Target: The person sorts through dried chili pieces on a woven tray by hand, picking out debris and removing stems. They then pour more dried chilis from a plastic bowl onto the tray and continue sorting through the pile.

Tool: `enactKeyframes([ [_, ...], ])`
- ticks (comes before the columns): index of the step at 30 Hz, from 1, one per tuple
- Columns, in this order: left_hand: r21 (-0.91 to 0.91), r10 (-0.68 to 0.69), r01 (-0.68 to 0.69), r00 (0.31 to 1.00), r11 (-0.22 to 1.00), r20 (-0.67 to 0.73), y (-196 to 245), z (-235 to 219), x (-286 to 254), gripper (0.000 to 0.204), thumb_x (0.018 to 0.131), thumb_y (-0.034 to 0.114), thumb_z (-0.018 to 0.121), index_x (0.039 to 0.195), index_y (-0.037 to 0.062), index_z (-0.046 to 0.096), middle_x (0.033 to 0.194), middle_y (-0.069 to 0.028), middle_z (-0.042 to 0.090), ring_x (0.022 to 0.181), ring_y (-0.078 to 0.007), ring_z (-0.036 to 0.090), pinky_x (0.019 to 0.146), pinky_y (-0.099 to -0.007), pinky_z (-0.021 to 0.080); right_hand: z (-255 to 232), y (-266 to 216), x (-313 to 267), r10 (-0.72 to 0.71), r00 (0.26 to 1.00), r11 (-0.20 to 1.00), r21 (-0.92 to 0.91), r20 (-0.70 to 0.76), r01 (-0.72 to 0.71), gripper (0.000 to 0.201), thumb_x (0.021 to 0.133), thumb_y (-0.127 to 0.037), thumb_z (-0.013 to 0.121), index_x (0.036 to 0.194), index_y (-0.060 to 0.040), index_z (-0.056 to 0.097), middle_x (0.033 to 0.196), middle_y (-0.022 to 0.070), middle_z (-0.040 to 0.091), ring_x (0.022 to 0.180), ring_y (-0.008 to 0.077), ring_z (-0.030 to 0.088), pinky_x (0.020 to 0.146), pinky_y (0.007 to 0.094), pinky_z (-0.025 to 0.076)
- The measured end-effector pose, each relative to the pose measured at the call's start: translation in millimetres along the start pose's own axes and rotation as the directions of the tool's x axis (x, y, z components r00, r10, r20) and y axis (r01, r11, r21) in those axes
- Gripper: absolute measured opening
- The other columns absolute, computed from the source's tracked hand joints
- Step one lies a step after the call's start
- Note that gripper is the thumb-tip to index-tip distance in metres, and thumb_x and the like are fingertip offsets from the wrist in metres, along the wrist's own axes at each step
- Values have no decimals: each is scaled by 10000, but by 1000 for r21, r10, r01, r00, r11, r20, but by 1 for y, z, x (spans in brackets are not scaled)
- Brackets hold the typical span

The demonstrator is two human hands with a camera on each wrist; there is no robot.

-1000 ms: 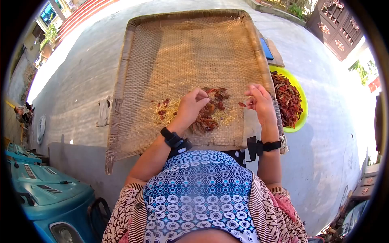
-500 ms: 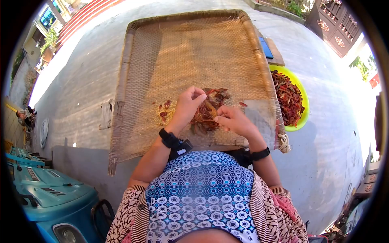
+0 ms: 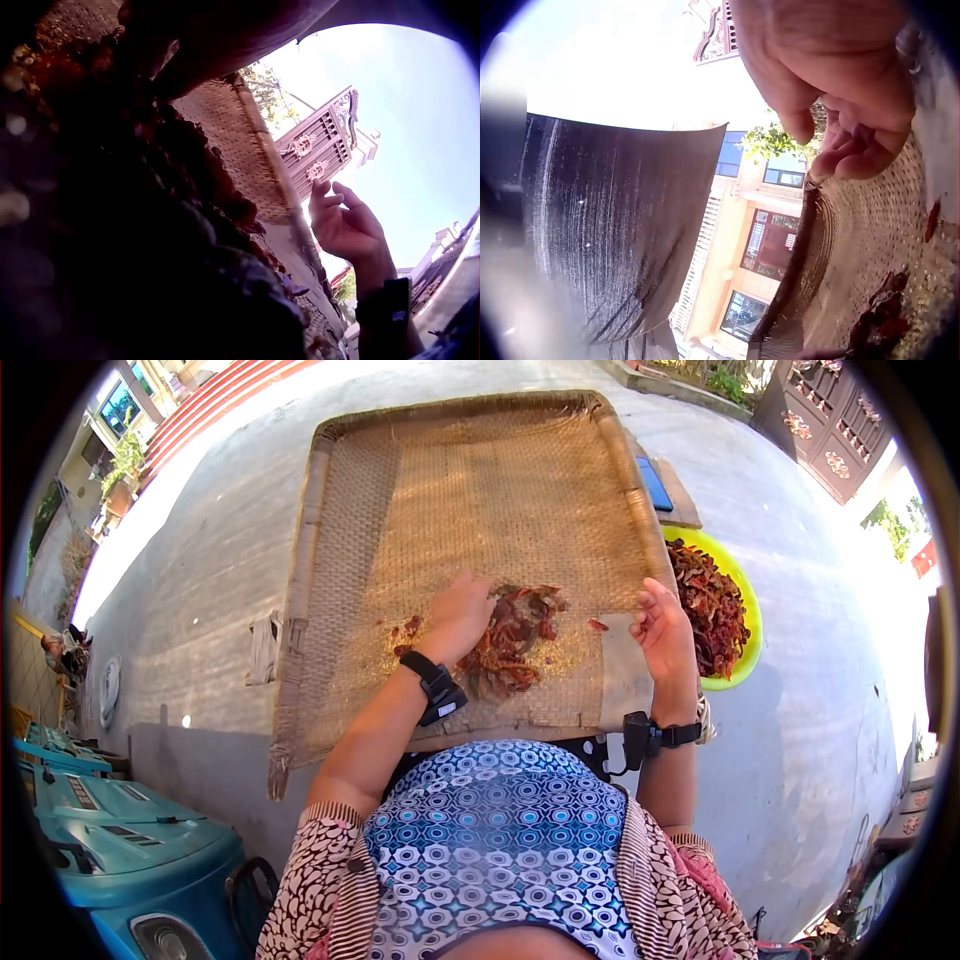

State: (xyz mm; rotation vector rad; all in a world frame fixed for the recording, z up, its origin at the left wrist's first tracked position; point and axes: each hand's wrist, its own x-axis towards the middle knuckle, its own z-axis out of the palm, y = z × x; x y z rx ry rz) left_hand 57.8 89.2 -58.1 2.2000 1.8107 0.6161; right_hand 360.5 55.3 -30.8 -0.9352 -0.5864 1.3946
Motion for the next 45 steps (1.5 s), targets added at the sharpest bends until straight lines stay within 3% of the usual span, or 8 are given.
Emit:
enactKeyframes([
  [8,-110,34,-38,999,993,-42,12,-15,-10,119,856,174,648,935,85,643,944,-95,611,869,-317,616,740,-429,488,43,34,-18,137,946,828,-559,294,54,231,943,-192,611,1111,-35,583,868,22,614,654,66,550,600,219,457],
  [19,-708,92,79,976,702,199,23,-26,-36,178,851,83,674,1008,8,637,859,-42,658,794,-111,610,705,-261,483,62,62,-23,113,934,810,-575,339,111,185,962,-181,571,1041,-16,593,805,28,628,595,73,542,567,230,460],
  [24,-628,79,62,978,776,194,28,-25,-37,209,851,109,676,1034,13,644,936,-83,648,849,-174,610,762,-307,495,51,43,-25,139,955,756,-650,263,69,182,975,-198,552,1024,-28,594,803,25,640,591,79,555,561,233,460],
  [30,-591,148,-46,981,805,126,13,0,-32,216,884,109,647,1080,20,648,918,-39,636,742,-111,539,689,-276,480,4,-8,8,-110,986,986,114,-123,125,199,971,-218,571,1102,-70,599,878,18,656,606,86,555,568,246,476],
  [34,-569,107,17,977,822,183,11,8,-33,215,887,108,641,1085,24,648,902,-42,638,738,-116,540,689,-280,482,11,-15,8,-32,999,999,-23,-35,31,203,967,-237,575,1108,-95,610,899,7,656,669,85,566,618,255,487],
  [39,-555,94,37,974,831,206,13,6,-35,213,874,109,651,1070,28,658,925,-61,656,751,-126,567,695,-285,494,47,31,18,42,980,475,-867,194,151,282,880,-281,651,1087,-92,623,919,67,664,843,191,642,724,317,505],
  [42,-536,106,13,976,844,190,11,9,-35,211,865,113,657,1057,25,662,939,-74,659,758,-141,589,703,-295,506,51,55,27,-162,932,-40,-946,323,321,301,807,-253,682,1061,-98,633,945,124,660,923,298,653,775,395,507],
  [45,-517,112,-1,976,856,184,10,11,-35,212,861,118,660,1050,21,662,952,-87,656,766,-161,605,714,-308,514,51,61,30,-62,939,-115,-937,339,330,256,794,-214,675,1030,-119,647,974,130,656,947,341,639,798,450,495],
])
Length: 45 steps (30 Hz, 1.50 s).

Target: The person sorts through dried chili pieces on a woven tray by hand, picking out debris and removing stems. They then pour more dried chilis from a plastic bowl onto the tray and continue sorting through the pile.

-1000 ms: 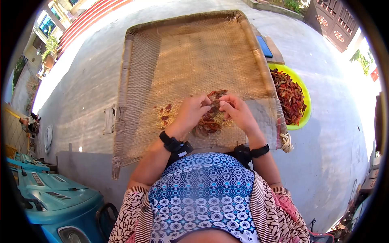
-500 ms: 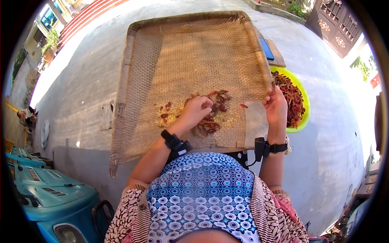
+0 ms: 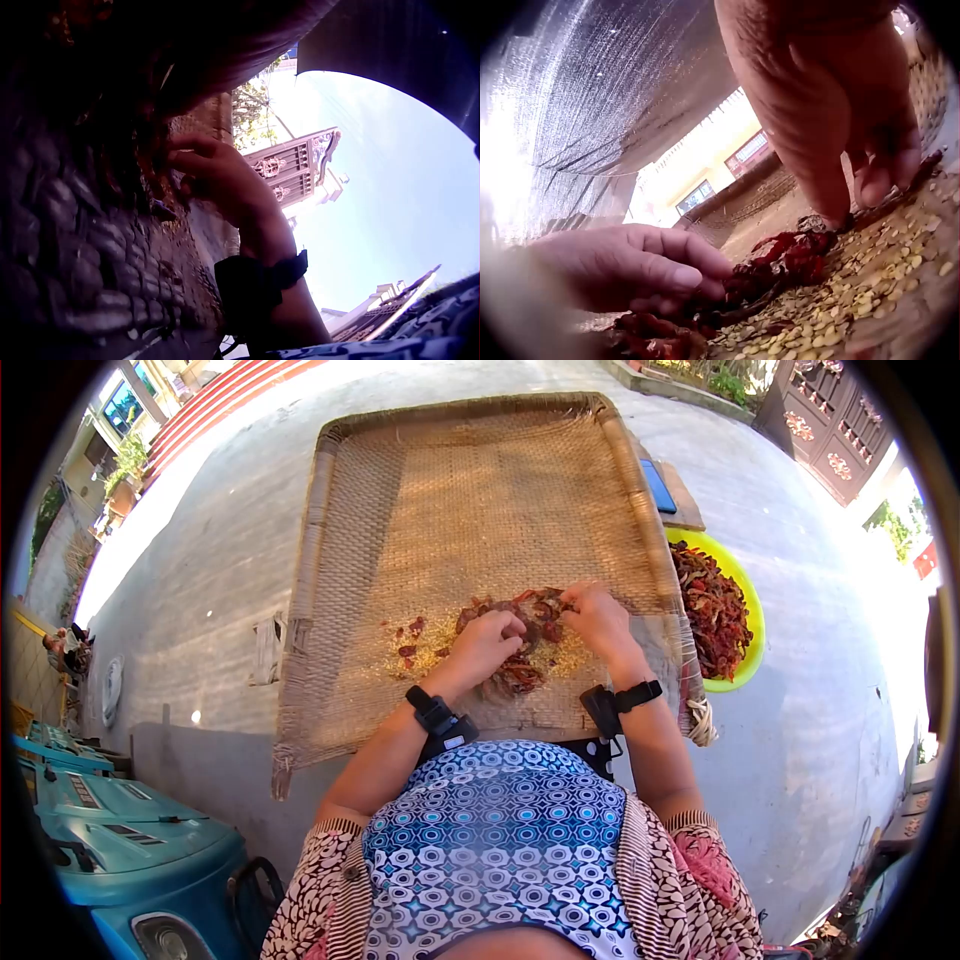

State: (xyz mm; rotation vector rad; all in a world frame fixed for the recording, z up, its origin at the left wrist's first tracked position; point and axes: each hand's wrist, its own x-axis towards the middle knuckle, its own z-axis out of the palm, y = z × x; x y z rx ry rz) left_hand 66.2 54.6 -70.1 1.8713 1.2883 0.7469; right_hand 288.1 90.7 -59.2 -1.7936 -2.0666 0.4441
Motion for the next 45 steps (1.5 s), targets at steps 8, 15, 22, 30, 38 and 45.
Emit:
enactKeyframes([
  [8,32,-5,4,1000,999,8,1,-1,-1,217,862,126,655,1050,16,652,985,-114,638,814,-197,620,749,-329,521,-24,9,-5,41,991,915,393,128,-89,264,802,-197,712,1020,-67,638,769,88,641,786,217,651,671,353,506],
  [15,38,31,-31,999,999,12,-6,1,-1,221,854,127,659,1048,22,650,993,-117,635,831,-210,622,757,-337,520,-91,40,-14,358,923,-16,987,-144,160,245,902,-188,666,1086,-47,587,873,-1,628,690,74,571,598,219,472],
  [22,41,24,-25,1000,999,11,-6,3,-1,214,843,115,665,1035,21,656,962,-108,641,799,-194,615,739,-323,518,-54,21,2,64,982,568,803,179,-183,357,865,-226,694,1163,-64,581,933,41,626,752,113,613,635,257,496],
  [30,-10,26,-26,999,1000,25,-11,3,0,217,836,92,674,1041,21,658,958,-103,634,788,-180,612,728,-314,518,6,-29,15,-174,985,981,-96,-21,171,283,775,-263,700,987,-93,620,1048,157,607,990,369,608,820,478,477],
  [38,-18,10,-9,1000,1000,30,-5,0,-2,216,848,106,677,1045,22,655,957,-98,637,796,-170,610,729,-306,516,-1,-24,12,-170,983,985,41,73,167,208,781,-233,683,926,-92,634,978,150,628,960,344,622,789,462,484],
  [45,-275,-116,132,990,952,76,-4,-4,2,352,890,164,681,1183,0,576,1008,-73,668,768,-120,599,694,-265,505,-12,-32,-2,-100,975,669,739,199,-83,185,862,-153,688,965,-12,628,766,63,648,654,130,623,567,281,484],
])
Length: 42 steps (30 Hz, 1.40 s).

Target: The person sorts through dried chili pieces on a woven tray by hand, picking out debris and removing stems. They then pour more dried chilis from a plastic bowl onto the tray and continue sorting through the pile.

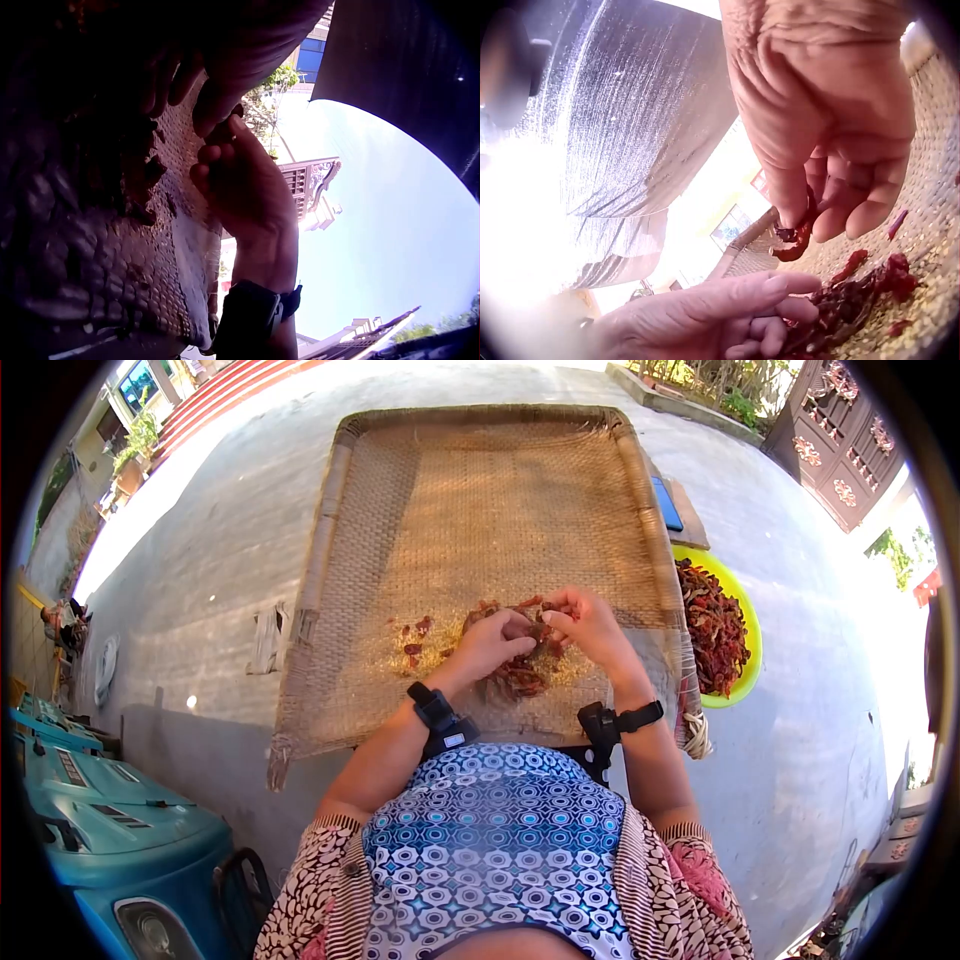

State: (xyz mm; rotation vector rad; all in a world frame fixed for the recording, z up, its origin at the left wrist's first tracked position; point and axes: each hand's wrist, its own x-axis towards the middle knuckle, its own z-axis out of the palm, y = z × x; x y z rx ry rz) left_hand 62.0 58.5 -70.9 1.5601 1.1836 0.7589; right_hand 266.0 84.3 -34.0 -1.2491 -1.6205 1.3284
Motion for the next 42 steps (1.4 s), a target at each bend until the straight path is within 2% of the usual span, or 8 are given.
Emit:
enactKeyframes([
  [7,-306,-10,16,1000,952,22,5,-3,-2,315,944,238,630,1174,29,578,912,-16,655,708,-64,585,580,-205,452,18,8,-10,67,997,979,191,42,-74,158,895,-116,658,994,-2,611,764,38,644,630,88,599,539,228,470],
  [17,-236,42,-24,997,971,68,-8,-5,-4,117,961,179,591,1001,71,607,832,22,627,650,-50,562,547,-193,422,13,17,-14,101,963,984,115,249,-133,149,882,-102,663,1013,-39,631,739,8,615,630,74,575,545,225,451],
  [23,-193,-3,4,1000,981,6,-7,-4,-4,109,944,134,603,996,39,611,831,-2,625,662,-67,575,576,-227,468,-17,7,-27,127,987,946,312,-102,-89,129,916,-139,651,1006,-51,622,756,-12,601,643,62,559,558,217,439],
  [28,-183,15,-13,1000,983,10,-13,-1,-2,119,933,141,618,986,34,625,833,-8,626,665,-66,576,587,-227,477,-94,16,-28,57,891,368,839,-450,400,206,936,-159,643,1102,-45,597,929,32,655,802,112,633,695,257,550],
  [31,-152,29,-27,999,988,13,-12,-2,-2,132,930,152,623,983,31,631,832,-5,626,669,-64,577,592,-225,475,-105,3,-34,205,879,334,875,-430,350,253,936,-167,639,1144,-38,577,944,38,655,818,116,636,692,260,549],
  [34,-121,14,-12,1000,993,20,-10,-3,-3,147,926,162,627,978,26,636,832,-1,626,669,-71,579,603,-228,475,-73,13,-37,129,957,691,715,-262,102,270,933,-177,638,1165,-54,574,942,42,654,806,122,637,666,252,525],
  [37,-83,1,2,999,997,39,-10,-2,-3,152,927,166,626,977,23,637,834,0,627,676,-78,578,621,-231,476,-13,-3,-38,103,995,986,134,12,-103,258,911,-198,659,1113,-51,597,925,56,657,742,155,642,617,267,479],
  [42,-98,36,-28,996,995,82,-16,-5,-1,135,931,144,619,985,22,638,840,-7,631,693,-81,573,639,-231,478,32,7,-28,-55,998,927,-373,-15,46,250,861,-217,685,1008,-20,637,789,70,660,699,167,616,627,322,481],
])
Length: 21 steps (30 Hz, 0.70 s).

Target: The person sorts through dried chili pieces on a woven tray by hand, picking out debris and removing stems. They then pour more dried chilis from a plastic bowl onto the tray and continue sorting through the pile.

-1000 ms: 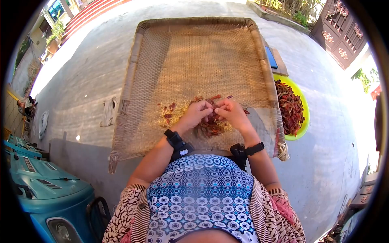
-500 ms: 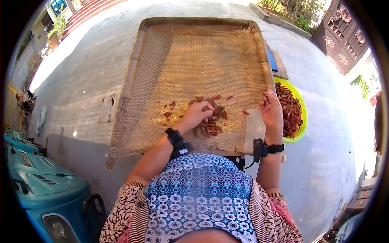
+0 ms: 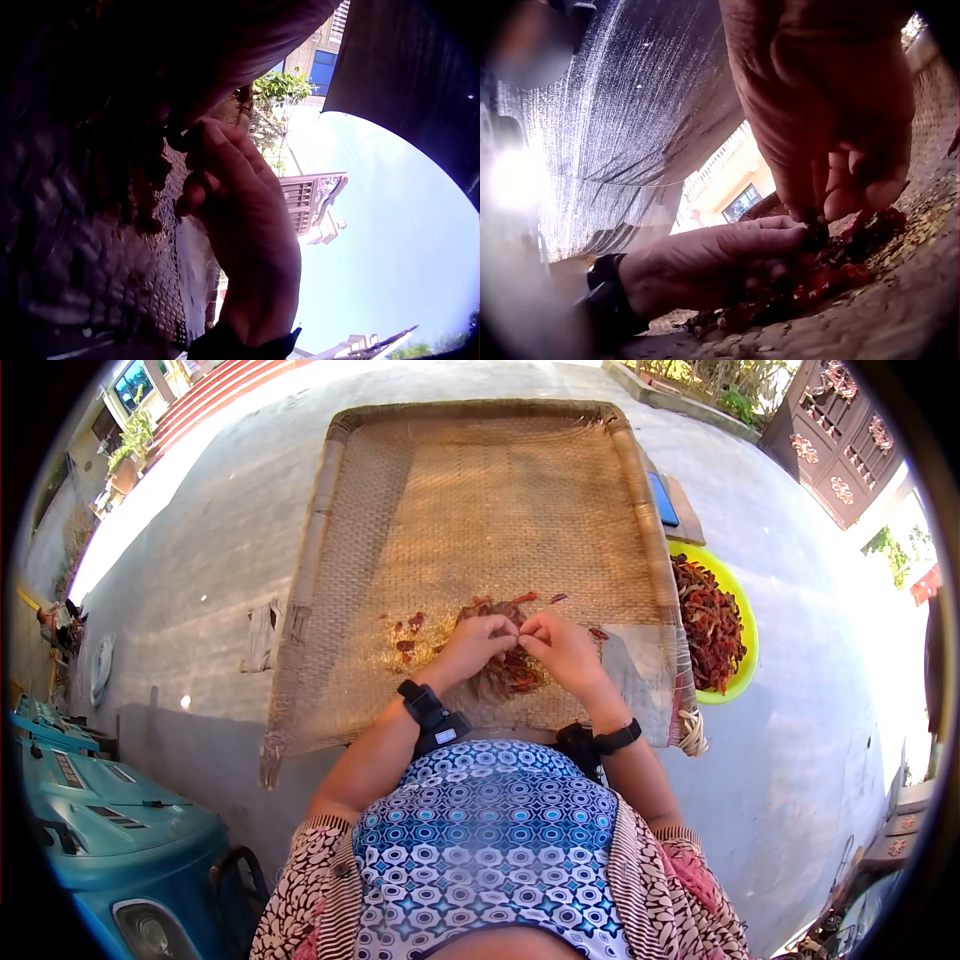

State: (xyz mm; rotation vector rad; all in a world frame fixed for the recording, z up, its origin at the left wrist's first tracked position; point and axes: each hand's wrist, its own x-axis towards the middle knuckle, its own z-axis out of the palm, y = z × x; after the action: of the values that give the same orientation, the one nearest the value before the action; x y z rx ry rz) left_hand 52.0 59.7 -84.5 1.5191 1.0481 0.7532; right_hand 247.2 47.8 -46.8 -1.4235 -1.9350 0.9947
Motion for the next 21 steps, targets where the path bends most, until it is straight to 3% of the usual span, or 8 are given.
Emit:
enactKeyframes([
  [3,-47,-5,4,1000,999,-10,0,2,-1,138,930,125,616,1019,20,634,850,-12,633,696,-82,574,641,-230,482,-6,-8,-6,26,999,1000,0,36,-26,227,850,-205,682,968,-16,638,763,69,660,691,148,607,627,316,479],
  [8,-38,-38,35,996,999,-78,10,5,-4,172,929,110,612,1071,15,624,861,-20,632,701,-83,586,640,-234,495,-51,15,-13,177,981,929,344,-77,-141,183,881,-177,665,933,-7,618,791,36,653,676,98,591,613,244,470],
  [10,-12,-40,39,996,999,-75,12,4,-6,177,929,109,609,1077,12,623,859,-23,632,701,-84,591,638,-237,499,-80,25,-16,141,951,855,518,-276,24,187,908,-159,643,1028,-19,607,858,23,652,660,70,569,611,205,464],
  [12,7,-36,37,996,999,-82,12,4,-5,177,927,108,609,1075,10,622,859,-25,631,698,-84,592,633,-237,498,-102,27,-21,298,828,623,754,-475,208,219,917,-149,634,1098,-36,583,921,30,654,636,68,557,601,204,466],
  [15,12,-30,31,996,999,-86,9,4,-3,175,926,105,608,1072,9,622,856,-25,631,694,-83,593,628,-236,497,-108,26,-23,461,720,523,815,-518,251,250,921,-160,638,1128,-36,572,938,36,660,637,70,564,601,204,473],
  [18,2,-33,34,996,999,-85,6,4,-2,173,924,104,608,1069,9,623,850,-22,631,691,-82,593,624,-235,495,-86,30,-19,312,905,756,653,-288,-53,247,904,-187,664,1085,-31,600,940,48,670,688,83,593,606,211,482],
  [20,-3,-37,37,995,999,-88,5,4,-2,173,915,102,609,1062,11,627,838,-26,635,684,-87,602,617,-240,499,-59,39,-9,200,978,925,342,-62,-167,267,860,-232,699,1036,-42,632,925,58,687,736,145,638,627,275,498],
  [21,-3,-35,35,995,999,-94,4,5,-2,174,907,101,610,1056,13,630,827,-30,639,677,-93,611,611,-246,504,-47,37,-7,157,984,974,179,-85,-140,262,844,-236,704,1024,-56,640,909,62,689,749,166,646,643,296,500],
])
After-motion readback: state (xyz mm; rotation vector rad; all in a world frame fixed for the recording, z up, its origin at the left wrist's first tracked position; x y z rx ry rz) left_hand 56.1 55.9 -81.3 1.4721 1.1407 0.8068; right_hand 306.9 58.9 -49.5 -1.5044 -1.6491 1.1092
